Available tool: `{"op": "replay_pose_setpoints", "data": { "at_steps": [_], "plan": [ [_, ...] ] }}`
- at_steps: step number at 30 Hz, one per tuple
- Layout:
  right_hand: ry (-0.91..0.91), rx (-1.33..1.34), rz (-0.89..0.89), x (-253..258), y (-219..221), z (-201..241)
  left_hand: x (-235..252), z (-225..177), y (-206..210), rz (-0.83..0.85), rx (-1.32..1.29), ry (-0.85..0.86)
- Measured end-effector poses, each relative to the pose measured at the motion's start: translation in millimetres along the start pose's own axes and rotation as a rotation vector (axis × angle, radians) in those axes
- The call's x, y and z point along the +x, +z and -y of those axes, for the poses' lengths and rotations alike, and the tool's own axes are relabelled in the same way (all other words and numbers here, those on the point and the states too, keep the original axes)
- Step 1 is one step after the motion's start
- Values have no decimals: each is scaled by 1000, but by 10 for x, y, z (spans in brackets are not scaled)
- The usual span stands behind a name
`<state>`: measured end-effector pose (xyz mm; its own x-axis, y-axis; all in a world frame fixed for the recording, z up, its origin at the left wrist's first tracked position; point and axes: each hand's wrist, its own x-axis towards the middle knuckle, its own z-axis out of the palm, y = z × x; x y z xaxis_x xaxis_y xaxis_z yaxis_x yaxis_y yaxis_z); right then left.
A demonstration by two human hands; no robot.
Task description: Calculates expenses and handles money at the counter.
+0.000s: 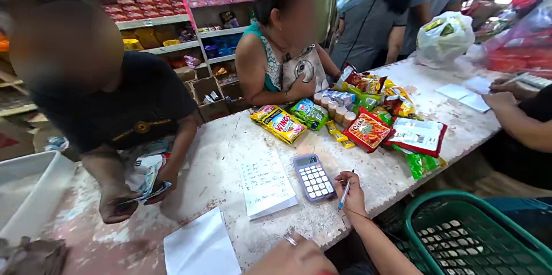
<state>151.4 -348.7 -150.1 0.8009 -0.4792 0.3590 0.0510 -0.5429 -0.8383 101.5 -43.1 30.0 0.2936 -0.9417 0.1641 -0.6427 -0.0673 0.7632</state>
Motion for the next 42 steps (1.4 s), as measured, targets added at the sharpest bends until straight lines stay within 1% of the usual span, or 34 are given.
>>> {"op": "replay_pose_setpoints", "data": {
  "at_steps": [1, 2, 4, 5, 7, 8, 11, 13, 14, 16, 20, 31, 34, 40, 42],
  "plan": [
    [-6, -4, -4, 9, -8, 7, -59, 231, 47, -86, 195, -147],
    [-8, -9, -7, 5, -6, 14, -147, 466, 83, -174, 320, -270],
    [-13, -21, -12, -36, -11, 20, -347, 880, 140, -329, 463, -458],
    [-19, -28, -11, -45, -13, 18, -429, 1057, 172, -399, 512, -516],
    [-40, -60, -3, -40, -8, 2, -543, 1380, 261, -508, 592, -540],
    [-40, -76, 22, -39, -13, 4, -566, 1504, 307, -539, 606, -522],
    [-28, -191, 175, -62, -31, 119, -568, 1769, 422, -552, 596, -425],
    [-127, -364, 299, -101, -11, 218, -570, 1874, 431, -548, 568, -344],
    [-186, -431, 340, -114, 10, 242, -577, 1915, 416, -555, 541, -310],
    [-263, -499, 354, -111, 55, 246, -606, 1977, 360, -563, 479, -287],
    [-286, -502, 285, -110, 90, 171, -651, 2062, 331, -576, 432, -308],
    [-262, -531, 270, -112, 88, 161, -614, 2006, 334, -581, 486, -364],
    [-239, -530, 287, -101, 84, 183, -615, 1951, 321, -537, 490, -379],
    [-185, -524, 330, -75, 60, 235, -629, 1890, 314, -466, 477, -318],
    [-184, -531, 328, -72, 65, 230, -627, 1768, 323, -400, 496, -367]
  ]
}}
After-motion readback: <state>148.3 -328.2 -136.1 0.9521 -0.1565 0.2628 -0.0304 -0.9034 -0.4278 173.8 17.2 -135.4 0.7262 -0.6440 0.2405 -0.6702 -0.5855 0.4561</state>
